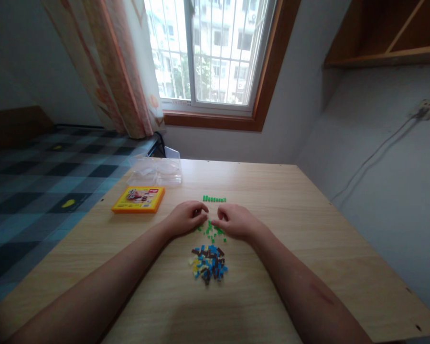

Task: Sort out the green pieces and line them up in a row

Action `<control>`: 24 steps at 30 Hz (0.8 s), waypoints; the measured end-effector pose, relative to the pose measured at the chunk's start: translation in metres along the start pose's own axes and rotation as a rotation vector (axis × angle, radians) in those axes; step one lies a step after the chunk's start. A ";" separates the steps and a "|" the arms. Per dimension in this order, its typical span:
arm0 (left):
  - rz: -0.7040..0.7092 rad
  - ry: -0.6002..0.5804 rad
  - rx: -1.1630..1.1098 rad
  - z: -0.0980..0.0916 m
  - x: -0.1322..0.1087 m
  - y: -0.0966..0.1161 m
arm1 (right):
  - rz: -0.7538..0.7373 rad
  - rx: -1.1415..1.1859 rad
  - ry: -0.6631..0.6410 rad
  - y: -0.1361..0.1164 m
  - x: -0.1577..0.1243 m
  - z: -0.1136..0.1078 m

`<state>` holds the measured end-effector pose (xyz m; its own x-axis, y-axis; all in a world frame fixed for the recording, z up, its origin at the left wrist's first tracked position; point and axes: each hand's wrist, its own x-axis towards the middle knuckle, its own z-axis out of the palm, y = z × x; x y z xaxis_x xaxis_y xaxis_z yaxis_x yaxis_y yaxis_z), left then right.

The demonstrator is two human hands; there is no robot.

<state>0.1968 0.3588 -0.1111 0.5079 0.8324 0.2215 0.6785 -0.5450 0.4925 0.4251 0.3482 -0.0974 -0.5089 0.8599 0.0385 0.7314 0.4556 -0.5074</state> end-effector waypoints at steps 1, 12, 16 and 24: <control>0.009 -0.011 0.017 -0.001 -0.001 0.002 | 0.000 -0.006 0.002 -0.001 0.000 0.000; 0.045 -0.119 0.083 -0.006 -0.005 0.011 | 0.014 0.086 -0.056 0.016 0.006 0.000; 0.028 -0.128 0.056 -0.010 -0.005 0.013 | -0.003 0.115 -0.063 0.022 0.008 0.001; 0.009 -0.143 -0.050 -0.012 -0.002 0.006 | 0.004 0.097 -0.024 0.023 0.009 0.004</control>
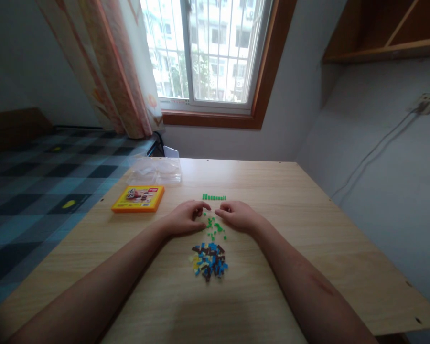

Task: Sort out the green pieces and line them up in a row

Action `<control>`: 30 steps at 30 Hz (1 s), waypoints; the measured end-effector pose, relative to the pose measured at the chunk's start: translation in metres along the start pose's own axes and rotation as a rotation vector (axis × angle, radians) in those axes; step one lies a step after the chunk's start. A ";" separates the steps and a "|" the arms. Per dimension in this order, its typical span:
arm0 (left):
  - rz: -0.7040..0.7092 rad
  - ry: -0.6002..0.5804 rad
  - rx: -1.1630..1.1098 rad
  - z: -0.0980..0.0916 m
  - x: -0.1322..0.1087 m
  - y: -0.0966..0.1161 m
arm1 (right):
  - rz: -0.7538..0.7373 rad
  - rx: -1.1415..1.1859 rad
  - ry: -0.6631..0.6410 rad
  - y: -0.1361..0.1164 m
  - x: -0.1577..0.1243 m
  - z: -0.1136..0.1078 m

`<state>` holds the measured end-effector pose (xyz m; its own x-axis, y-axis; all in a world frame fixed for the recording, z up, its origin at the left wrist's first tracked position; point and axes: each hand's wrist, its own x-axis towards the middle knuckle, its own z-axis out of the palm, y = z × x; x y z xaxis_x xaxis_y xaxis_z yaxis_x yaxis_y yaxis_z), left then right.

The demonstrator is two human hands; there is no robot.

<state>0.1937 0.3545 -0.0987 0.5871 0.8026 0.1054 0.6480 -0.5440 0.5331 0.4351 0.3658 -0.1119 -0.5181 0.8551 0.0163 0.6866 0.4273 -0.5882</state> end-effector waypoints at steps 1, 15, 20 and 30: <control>-0.009 0.017 0.001 0.002 0.001 -0.001 | 0.004 -0.002 0.010 0.000 0.000 0.000; -0.193 0.172 -0.142 0.014 0.009 -0.003 | 0.036 -0.008 0.037 -0.004 -0.001 0.001; -0.149 0.149 -0.136 0.014 0.010 -0.005 | 0.035 -0.014 0.035 -0.004 0.000 0.002; -0.161 0.272 -0.113 0.018 0.012 -0.007 | 0.041 -0.024 0.046 -0.002 0.000 0.003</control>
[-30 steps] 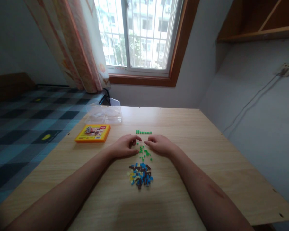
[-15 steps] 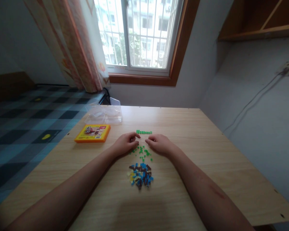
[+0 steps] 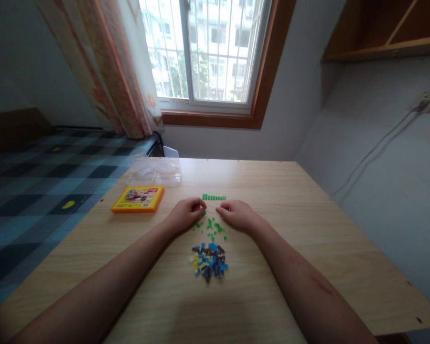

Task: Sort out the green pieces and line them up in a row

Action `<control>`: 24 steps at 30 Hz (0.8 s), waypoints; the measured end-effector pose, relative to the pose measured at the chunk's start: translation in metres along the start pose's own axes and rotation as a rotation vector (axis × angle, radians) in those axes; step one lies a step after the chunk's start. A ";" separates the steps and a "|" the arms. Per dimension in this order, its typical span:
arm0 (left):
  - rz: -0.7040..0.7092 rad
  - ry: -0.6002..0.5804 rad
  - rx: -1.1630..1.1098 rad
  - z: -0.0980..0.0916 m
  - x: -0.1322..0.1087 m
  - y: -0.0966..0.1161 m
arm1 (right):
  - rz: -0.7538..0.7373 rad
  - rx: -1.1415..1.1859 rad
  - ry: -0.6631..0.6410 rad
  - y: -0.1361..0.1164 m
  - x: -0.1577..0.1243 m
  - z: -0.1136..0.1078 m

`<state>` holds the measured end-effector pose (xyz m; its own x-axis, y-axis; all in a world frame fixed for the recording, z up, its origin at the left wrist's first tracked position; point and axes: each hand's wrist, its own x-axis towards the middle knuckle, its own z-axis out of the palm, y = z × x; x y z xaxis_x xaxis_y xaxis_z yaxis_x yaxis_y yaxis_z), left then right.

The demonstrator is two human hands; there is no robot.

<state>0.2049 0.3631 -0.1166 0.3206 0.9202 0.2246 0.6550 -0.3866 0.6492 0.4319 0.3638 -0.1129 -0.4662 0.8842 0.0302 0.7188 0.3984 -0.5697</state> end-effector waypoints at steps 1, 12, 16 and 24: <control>-0.002 0.006 -0.008 0.000 0.000 0.000 | -0.004 -0.009 0.002 0.000 0.000 0.000; 0.018 0.025 -0.107 -0.003 0.002 -0.008 | -0.058 -0.095 0.254 0.007 0.005 0.009; 0.025 0.023 -0.142 -0.004 0.003 -0.011 | -0.085 -0.069 0.270 0.010 0.006 0.010; -0.003 0.041 -0.209 -0.002 0.007 -0.014 | -0.042 0.209 0.370 0.028 0.016 0.016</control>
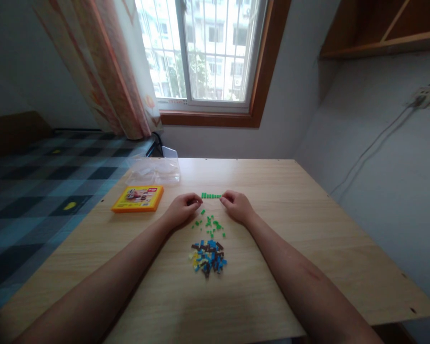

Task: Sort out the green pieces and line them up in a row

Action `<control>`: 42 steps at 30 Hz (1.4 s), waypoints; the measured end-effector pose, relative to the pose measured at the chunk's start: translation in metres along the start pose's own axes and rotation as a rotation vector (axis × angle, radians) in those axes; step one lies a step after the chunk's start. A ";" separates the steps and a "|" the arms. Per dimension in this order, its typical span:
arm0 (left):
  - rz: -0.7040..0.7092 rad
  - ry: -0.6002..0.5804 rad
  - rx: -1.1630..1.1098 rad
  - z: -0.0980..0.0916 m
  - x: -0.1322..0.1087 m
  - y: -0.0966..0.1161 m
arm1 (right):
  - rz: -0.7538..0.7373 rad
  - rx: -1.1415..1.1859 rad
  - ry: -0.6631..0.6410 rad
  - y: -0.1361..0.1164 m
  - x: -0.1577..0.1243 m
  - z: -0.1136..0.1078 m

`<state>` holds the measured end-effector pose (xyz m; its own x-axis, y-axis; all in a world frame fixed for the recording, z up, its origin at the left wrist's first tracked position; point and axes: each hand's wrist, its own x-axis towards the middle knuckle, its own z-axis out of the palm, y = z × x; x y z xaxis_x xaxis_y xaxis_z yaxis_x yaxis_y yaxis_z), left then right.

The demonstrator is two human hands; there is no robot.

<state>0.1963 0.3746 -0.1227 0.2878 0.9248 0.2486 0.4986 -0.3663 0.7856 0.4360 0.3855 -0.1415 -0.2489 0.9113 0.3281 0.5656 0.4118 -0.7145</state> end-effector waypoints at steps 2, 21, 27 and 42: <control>0.000 0.000 0.007 0.000 0.000 0.000 | 0.008 0.041 -0.011 0.005 0.002 0.001; -0.020 0.039 -0.041 -0.006 -0.007 0.002 | -0.073 0.076 -0.279 -0.030 -0.031 -0.021; 0.003 0.003 -0.032 -0.007 -0.010 0.004 | -0.142 -0.153 -0.222 -0.039 -0.038 -0.023; 0.062 -0.027 0.136 -0.004 -0.014 0.009 | -0.283 -0.269 -0.326 -0.056 -0.050 -0.042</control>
<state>0.1937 0.3585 -0.1170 0.3421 0.8978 0.2774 0.5851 -0.4345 0.6847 0.4502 0.3164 -0.0917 -0.6299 0.7372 0.2446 0.6127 0.6651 -0.4269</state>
